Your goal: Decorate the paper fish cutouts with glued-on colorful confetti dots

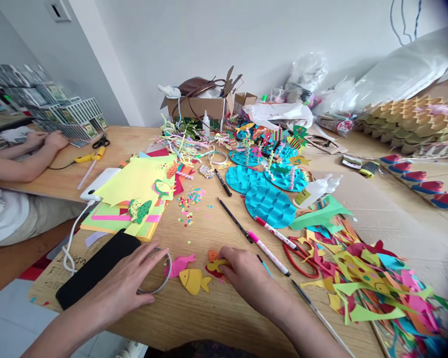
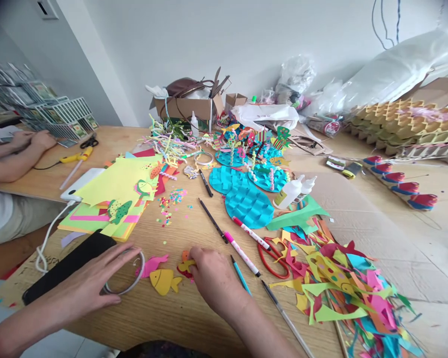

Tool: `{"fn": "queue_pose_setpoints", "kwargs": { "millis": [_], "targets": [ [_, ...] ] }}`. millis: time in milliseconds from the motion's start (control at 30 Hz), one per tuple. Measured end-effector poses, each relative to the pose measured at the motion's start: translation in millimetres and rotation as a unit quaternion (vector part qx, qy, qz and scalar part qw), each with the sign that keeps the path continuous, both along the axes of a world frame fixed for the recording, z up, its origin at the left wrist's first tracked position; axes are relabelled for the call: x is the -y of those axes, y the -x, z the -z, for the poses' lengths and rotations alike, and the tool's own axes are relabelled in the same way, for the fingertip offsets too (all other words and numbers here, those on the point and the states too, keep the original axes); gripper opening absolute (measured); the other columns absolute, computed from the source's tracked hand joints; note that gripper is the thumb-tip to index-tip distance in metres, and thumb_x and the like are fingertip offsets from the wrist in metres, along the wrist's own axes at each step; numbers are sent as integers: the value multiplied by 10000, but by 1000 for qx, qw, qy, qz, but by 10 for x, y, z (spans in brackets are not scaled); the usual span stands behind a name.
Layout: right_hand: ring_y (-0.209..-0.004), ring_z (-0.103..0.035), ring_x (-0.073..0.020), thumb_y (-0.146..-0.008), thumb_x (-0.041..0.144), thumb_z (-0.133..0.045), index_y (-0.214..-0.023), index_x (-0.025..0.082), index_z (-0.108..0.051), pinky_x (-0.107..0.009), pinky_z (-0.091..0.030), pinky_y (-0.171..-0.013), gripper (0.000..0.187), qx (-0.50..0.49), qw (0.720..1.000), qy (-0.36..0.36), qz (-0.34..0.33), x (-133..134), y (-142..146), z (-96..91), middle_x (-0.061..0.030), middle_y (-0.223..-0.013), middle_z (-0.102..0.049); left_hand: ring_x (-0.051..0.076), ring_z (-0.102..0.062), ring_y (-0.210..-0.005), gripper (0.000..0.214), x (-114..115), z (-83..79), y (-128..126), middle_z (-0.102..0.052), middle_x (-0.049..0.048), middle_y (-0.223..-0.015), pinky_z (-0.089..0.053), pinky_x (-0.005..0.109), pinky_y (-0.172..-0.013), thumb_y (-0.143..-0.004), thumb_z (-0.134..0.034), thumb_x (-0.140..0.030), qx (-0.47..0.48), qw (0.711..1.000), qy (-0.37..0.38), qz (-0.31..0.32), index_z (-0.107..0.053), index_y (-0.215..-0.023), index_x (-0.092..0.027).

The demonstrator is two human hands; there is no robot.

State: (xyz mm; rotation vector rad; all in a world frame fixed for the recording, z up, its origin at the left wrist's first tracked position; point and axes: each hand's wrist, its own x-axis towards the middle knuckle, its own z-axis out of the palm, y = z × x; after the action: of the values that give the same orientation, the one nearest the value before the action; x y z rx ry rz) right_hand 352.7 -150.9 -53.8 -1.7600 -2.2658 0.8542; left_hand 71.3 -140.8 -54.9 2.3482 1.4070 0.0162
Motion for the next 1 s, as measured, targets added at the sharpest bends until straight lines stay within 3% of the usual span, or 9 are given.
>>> {"fn": "queue_pose_setpoints", "kwargs": {
  "millis": [133, 233, 333, 467, 600, 833, 1000],
  "targets": [
    [-831, -552, -203, -767, 167, -487, -842, 173, -578, -275, -376, -676, 118, 55, 998, -30, -13, 7, -11, -23, -76, -891, -611, 292, -341, -1231, 760, 56, 46, -44, -342, 61, -1373, -351, 415, -982, -594, -689, -191, -45, 999, -26, -2, -378, -1280, -296],
    [-921, -510, -209, -766, 191, -529, -882, 177, -581, -294, -380, -770, 127, 35, 998, -55, -17, 18, 20, -172, -66, -955, -580, 288, -359, -1221, 709, 55, 83, -59, -347, 60, -1368, -364, 411, -976, -627, -662, -200, -54, 997, -48, -1, -383, -1273, -288],
    [-865, -530, -183, -772, 220, -549, -880, 187, -583, -269, -403, -735, 117, 6, 997, -30, -72, 26, 135, -262, -38, -901, -590, 274, -388, -1202, 665, 53, 115, -47, -381, 59, -1340, -376, 391, -969, -651, -610, -162, -42, 996, -77, 13, -385, -1266, -280],
    [-877, -528, -202, -747, 266, -591, -936, 169, -581, -289, -421, -743, 213, 26, 988, -36, -149, 12, 350, -183, -58, -936, -580, 246, -419, -1174, 668, 54, 85, -42, -414, 55, -1301, -388, 361, -962, -661, -548, -125, -25, 994, -106, 22, -352, -1282, -275],
    [-893, -520, -214, -737, 136, -533, -932, 139, -587, -307, -434, -756, 202, 64, 982, -39, -176, -17, 472, -101, -88, -958, -567, 238, -434, -1160, 666, 73, 12, -92, -424, 48, -1283, -398, 348, -958, -655, -528, -119, -14, 992, -121, 15, -349, -1277, -274],
    [-902, -523, -220, -702, 84, -496, -973, 146, -572, -323, -445, -766, 288, 63, 984, -5, -169, -40, 486, -116, -93, -994, -565, 217, -430, -1172, 718, 67, 38, -128, -397, 31, -1313, -395, 329, -966, -635, -532, -99, 2, 994, -108, 8, -314, -1291, -293],
    [-886, -525, -199, -719, 63, -442, -899, 162, -591, -283, -433, -733, 254, 37, 987, -5, -159, -27, 495, -88, -78, -967, -571, 221, -415, -1185, 716, 69, 29, -86, -391, 26, -1321, -385, 335, -973, -645, -530, -108, 7, 993, -117, -13, -306, -1298, -297]
  ]
}}
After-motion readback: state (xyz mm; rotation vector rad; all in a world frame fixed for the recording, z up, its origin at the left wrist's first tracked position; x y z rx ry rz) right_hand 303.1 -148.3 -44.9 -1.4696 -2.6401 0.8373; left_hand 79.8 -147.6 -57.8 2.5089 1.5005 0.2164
